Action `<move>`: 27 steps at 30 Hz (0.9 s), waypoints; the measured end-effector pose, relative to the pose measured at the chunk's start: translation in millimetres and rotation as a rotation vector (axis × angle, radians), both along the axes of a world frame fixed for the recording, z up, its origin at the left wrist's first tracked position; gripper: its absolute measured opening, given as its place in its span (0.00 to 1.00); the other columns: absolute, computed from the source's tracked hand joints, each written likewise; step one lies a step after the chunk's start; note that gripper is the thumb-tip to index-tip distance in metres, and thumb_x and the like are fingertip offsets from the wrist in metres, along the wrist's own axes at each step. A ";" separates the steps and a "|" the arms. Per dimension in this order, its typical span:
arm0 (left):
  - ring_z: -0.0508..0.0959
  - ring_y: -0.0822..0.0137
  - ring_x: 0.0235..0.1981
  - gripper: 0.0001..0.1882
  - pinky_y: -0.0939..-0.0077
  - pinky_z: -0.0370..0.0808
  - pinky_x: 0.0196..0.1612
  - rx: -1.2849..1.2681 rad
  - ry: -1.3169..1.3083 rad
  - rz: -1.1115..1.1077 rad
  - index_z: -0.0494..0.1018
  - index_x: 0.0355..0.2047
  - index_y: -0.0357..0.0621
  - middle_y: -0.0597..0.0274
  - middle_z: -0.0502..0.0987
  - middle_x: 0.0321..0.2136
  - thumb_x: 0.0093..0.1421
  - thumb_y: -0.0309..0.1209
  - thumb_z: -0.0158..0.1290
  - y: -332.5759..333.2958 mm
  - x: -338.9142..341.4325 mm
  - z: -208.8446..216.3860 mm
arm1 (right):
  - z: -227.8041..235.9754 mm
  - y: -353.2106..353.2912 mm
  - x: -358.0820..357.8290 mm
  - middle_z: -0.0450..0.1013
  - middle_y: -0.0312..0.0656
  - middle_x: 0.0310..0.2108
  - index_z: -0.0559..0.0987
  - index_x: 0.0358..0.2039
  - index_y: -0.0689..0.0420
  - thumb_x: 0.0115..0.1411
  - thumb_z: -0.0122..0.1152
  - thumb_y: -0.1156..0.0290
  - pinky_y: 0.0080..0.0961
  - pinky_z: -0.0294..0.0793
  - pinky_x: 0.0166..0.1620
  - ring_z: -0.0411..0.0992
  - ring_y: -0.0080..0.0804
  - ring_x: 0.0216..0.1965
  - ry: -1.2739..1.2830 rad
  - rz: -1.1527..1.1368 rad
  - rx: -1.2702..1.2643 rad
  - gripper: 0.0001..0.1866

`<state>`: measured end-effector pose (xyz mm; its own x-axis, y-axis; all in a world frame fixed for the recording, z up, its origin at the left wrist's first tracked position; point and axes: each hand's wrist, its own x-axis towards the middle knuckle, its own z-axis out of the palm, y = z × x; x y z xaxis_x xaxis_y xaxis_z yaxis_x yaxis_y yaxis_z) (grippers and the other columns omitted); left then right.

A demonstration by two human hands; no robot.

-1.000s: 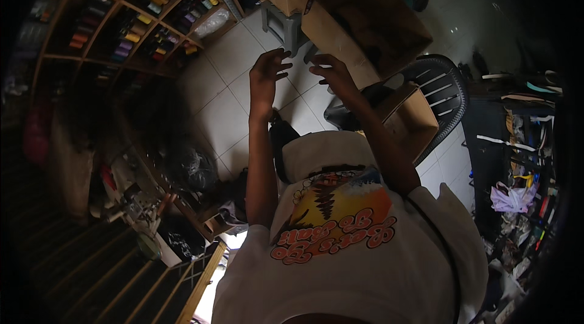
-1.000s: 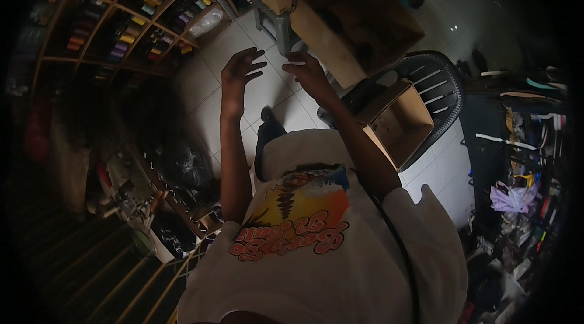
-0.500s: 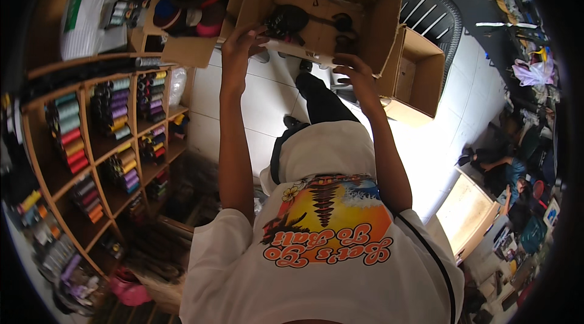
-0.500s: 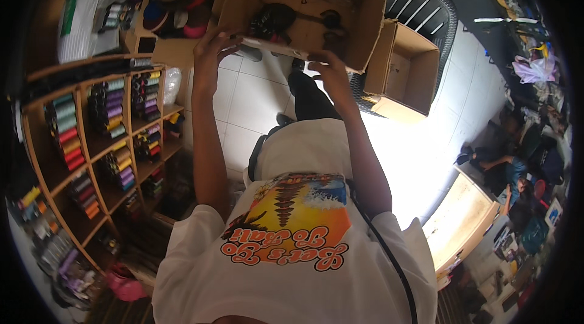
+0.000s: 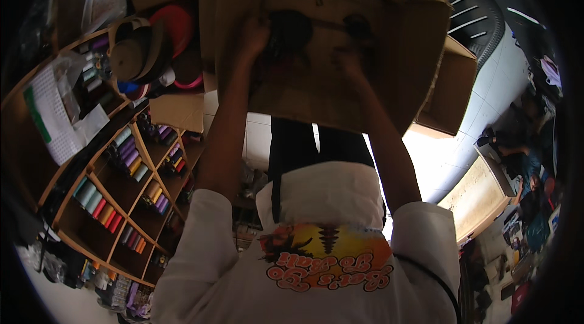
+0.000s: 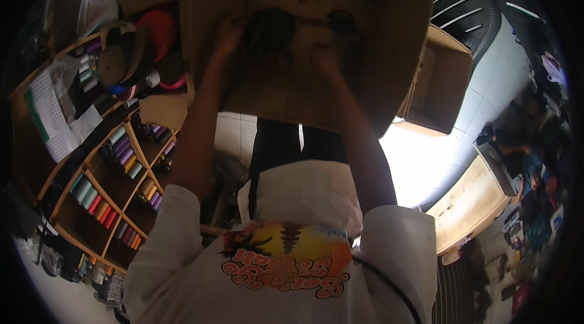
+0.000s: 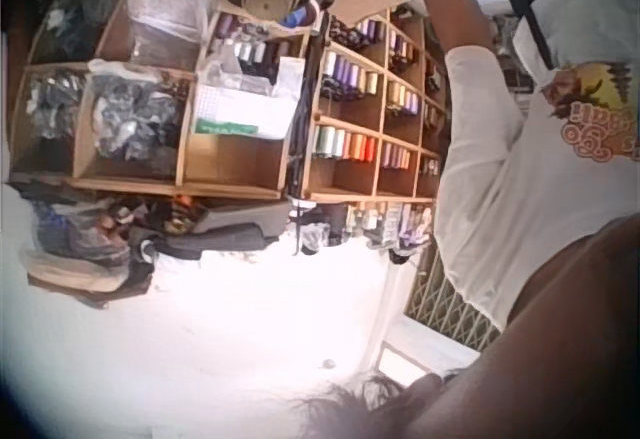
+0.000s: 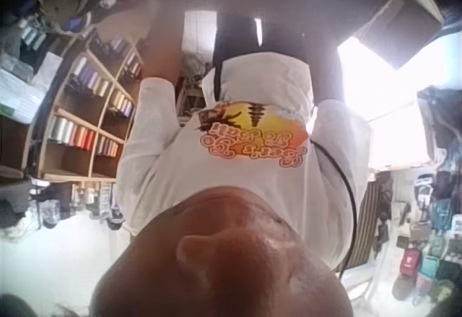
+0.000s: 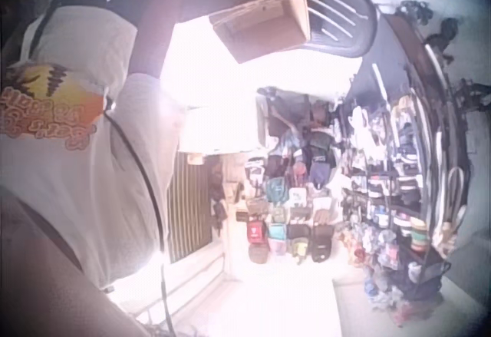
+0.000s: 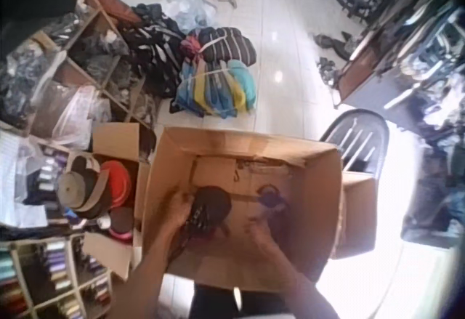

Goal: The person picks up several rolls of ribbon from a box and places them onto a storage shelf one by one.

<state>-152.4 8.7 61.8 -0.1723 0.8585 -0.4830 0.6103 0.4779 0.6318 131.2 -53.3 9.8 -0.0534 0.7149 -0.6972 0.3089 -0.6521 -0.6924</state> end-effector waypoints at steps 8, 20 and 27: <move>0.78 0.45 0.42 0.17 0.53 0.73 0.47 -0.210 0.387 -0.526 0.77 0.39 0.35 0.39 0.77 0.39 0.56 0.34 0.46 31.4 -8.0 -114.8 | -87.1 17.0 -103.4 0.71 0.53 0.50 0.71 0.53 0.62 0.50 0.61 0.61 0.39 0.68 0.55 0.69 0.46 0.53 -0.252 0.153 -0.009 0.31; 0.60 0.47 0.62 0.30 0.60 0.58 0.64 -0.164 0.239 -0.383 0.57 0.60 0.32 0.39 0.61 0.59 0.59 0.30 0.48 11.3 16.4 -129.5 | -109.6 12.6 -110.6 0.70 0.49 0.51 0.66 0.56 0.66 0.51 0.68 0.61 0.34 0.68 0.56 0.68 0.38 0.53 -0.057 -0.470 -0.012 0.36; 0.70 0.50 0.55 0.27 0.60 0.65 0.59 0.054 -0.150 -0.053 0.65 0.54 0.32 0.42 0.70 0.52 0.57 0.33 0.56 -6.9 16.3 -66.6 | -1.0 33.3 -59.1 0.71 0.49 0.50 0.67 0.55 0.69 0.51 0.70 0.59 0.29 0.69 0.55 0.70 0.36 0.50 0.158 -0.323 -0.001 0.37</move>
<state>-136.1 1.8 -4.8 -0.0559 0.8899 -0.4527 0.5308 0.4105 0.7415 72.2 -20.0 8.8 0.0680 0.7117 -0.6992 -0.0242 -0.6994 -0.7143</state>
